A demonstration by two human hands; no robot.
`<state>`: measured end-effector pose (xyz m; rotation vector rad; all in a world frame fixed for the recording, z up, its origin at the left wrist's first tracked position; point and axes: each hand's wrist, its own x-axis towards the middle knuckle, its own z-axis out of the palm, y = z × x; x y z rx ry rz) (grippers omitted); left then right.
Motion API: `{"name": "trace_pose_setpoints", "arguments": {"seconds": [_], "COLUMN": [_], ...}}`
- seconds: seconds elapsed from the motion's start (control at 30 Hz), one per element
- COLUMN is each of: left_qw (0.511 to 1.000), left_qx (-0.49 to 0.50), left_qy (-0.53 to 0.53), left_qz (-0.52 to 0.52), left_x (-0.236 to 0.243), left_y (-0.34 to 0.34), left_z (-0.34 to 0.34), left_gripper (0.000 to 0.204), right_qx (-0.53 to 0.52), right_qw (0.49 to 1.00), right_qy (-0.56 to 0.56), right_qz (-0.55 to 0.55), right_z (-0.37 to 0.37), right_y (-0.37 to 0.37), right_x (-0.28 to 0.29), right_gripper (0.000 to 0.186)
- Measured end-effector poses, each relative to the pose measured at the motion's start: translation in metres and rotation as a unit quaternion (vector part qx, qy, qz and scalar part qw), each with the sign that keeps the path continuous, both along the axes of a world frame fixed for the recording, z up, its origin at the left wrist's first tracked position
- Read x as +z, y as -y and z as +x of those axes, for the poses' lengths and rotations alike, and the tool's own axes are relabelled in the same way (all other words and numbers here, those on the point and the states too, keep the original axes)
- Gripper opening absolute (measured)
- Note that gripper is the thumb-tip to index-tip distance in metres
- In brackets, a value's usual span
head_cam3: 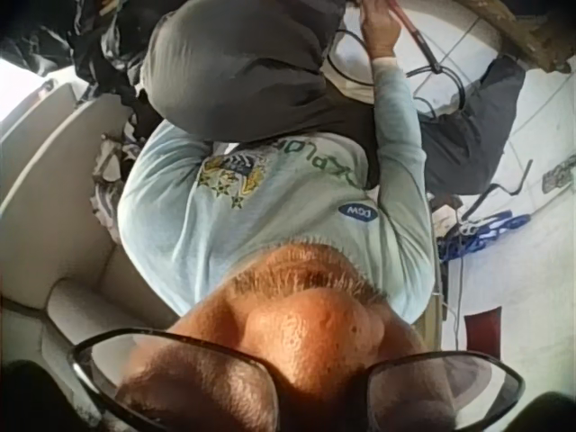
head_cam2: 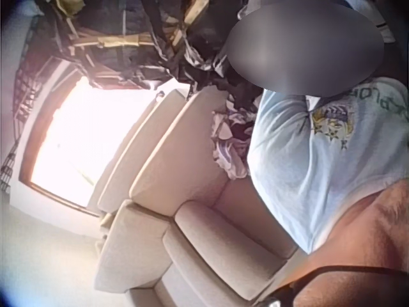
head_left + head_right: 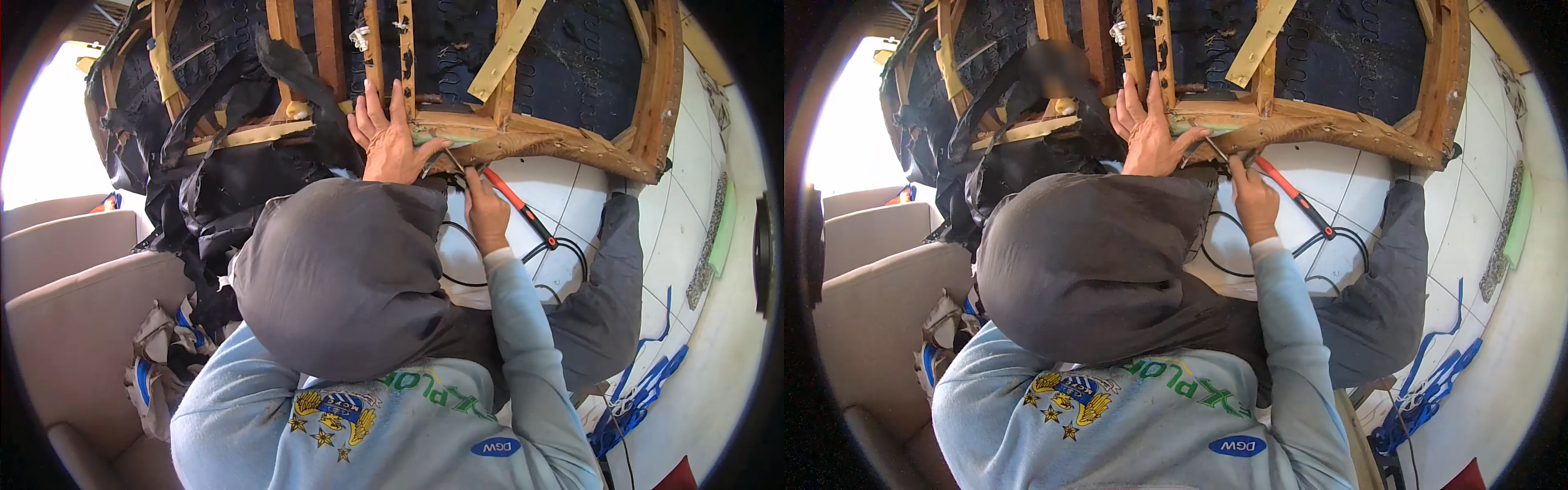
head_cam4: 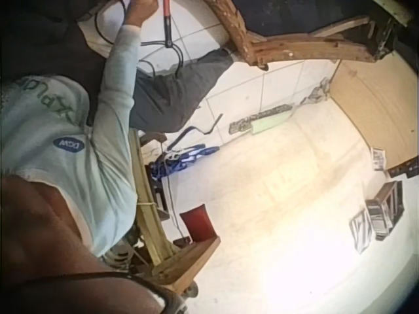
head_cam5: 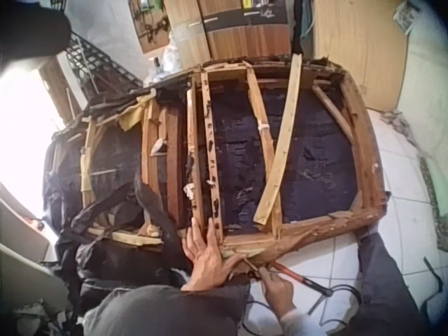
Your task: The person is repairing a wooden furniture frame, likely a sofa base, by removing old staples and fabric. They use a screwdriver to pry up staples and a hammer to drive them in or remove them. The person also uses their hands to pull away loose fabric and staples from the wooden slats.
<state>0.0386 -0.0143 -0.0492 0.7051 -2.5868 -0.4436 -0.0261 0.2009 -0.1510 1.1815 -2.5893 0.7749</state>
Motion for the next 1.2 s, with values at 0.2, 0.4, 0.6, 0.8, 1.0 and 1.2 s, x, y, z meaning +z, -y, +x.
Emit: {"name": "trace_pose_setpoints", "arguments": {"seconds": [0.2,0.4,0.6,0.8,1.0,1.2], "left_qw": [1.0,0.998,0.997,0.999,0.998,0.999], "left_qx": [-0.003,-0.017,-0.015,-0.002,-0.007,0.01], "left_qy": [-0.021,-0.027,-0.034,-0.031,-0.037,-0.031], "left_qz": [0.011,0.056,0.065,0.044,0.045,0.02], "left_x": [0.002,0.004,0.005,0.003,0.008,0.008], "left_y": [-0.001,-0.004,-0.002,-0.003,-0.005,-0.007], "left_z": [-0.001,-0.002,-0.002,-0.003,-0.001,-0.004], "left_gripper": [0.129,0.142,0.144,0.142,0.131,0.13], "right_qx": [0.029,0.055,-0.011,-0.069,-0.057,-0.002], "right_qw": [0.997,0.914,0.959,0.966,0.938,0.968], "right_qy": [-0.002,0.387,0.216,0.183,0.3,0.189], "right_qz": [-0.071,-0.108,-0.185,-0.167,-0.162,-0.163], "right_z": [-0.012,0.004,0.032,0.057,0.054,0.019], "right_y": [-0.01,-0.021,-0.015,-0.002,-0.001,-0.014], "right_x": [0.013,0.045,0.061,0.051,0.037,0.053], "right_gripper": [0.044,0.031,0.026,0.029,0.032,0.031]}}
